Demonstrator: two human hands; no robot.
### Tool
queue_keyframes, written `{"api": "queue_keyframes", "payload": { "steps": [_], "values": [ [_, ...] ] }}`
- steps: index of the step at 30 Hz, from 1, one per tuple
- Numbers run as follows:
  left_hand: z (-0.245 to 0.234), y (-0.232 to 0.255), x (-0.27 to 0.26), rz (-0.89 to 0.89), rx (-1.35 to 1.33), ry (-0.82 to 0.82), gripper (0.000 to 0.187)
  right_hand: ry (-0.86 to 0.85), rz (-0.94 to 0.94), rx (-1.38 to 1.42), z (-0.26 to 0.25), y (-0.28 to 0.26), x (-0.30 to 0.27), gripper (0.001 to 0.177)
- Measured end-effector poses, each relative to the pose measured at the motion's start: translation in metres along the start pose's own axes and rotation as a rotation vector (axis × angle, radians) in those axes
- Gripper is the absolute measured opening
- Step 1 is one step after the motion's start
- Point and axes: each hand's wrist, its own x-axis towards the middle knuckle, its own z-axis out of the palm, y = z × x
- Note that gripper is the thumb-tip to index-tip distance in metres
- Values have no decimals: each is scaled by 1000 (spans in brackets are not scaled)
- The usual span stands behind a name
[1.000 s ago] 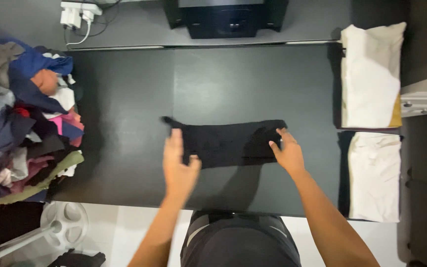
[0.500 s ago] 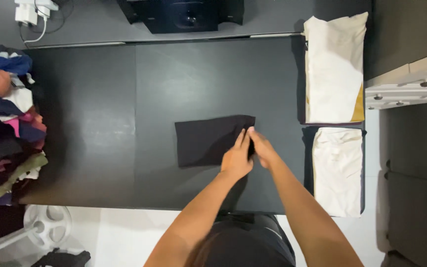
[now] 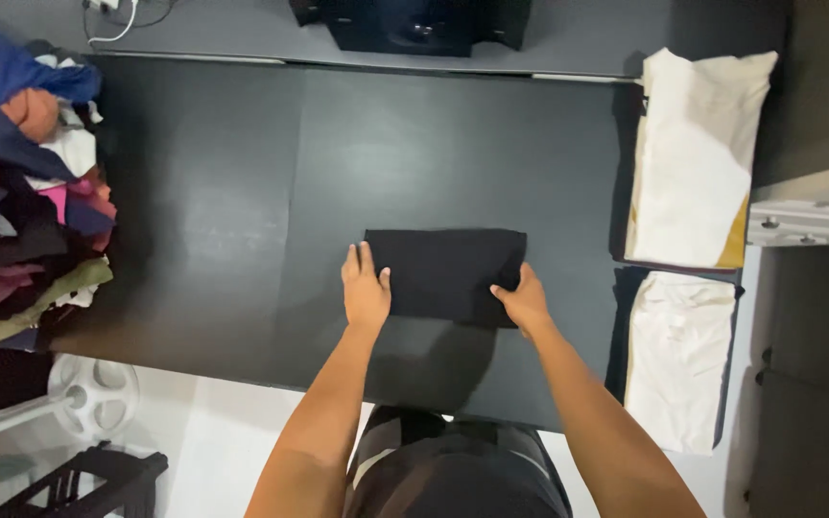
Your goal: Folding various t-shirts on a desk and stacking them neatly.
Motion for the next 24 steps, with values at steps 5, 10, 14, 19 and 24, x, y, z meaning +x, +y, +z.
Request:
{"api": "queue_keyframes", "payload": {
  "steps": [5,10,14,19,24],
  "values": [
    [-3,-6,1,-346,-233,55,67,132,-43,-213,19,24,14,74],
    [-6,-10,3,-498,-397,-136,51,355,-101,-379,29,-40,-35,77],
    [-47,26,11,-202,-628,-97,42,387,-281,-329,53,-91,-67,78],
    [-129,104,0,118,-653,-337,32,55,48,192,86,-68,-56,82],
    [-195,124,-36,307,-1115,-269,38,185,212,1001,51,-142,-99,57]
  ]
}}
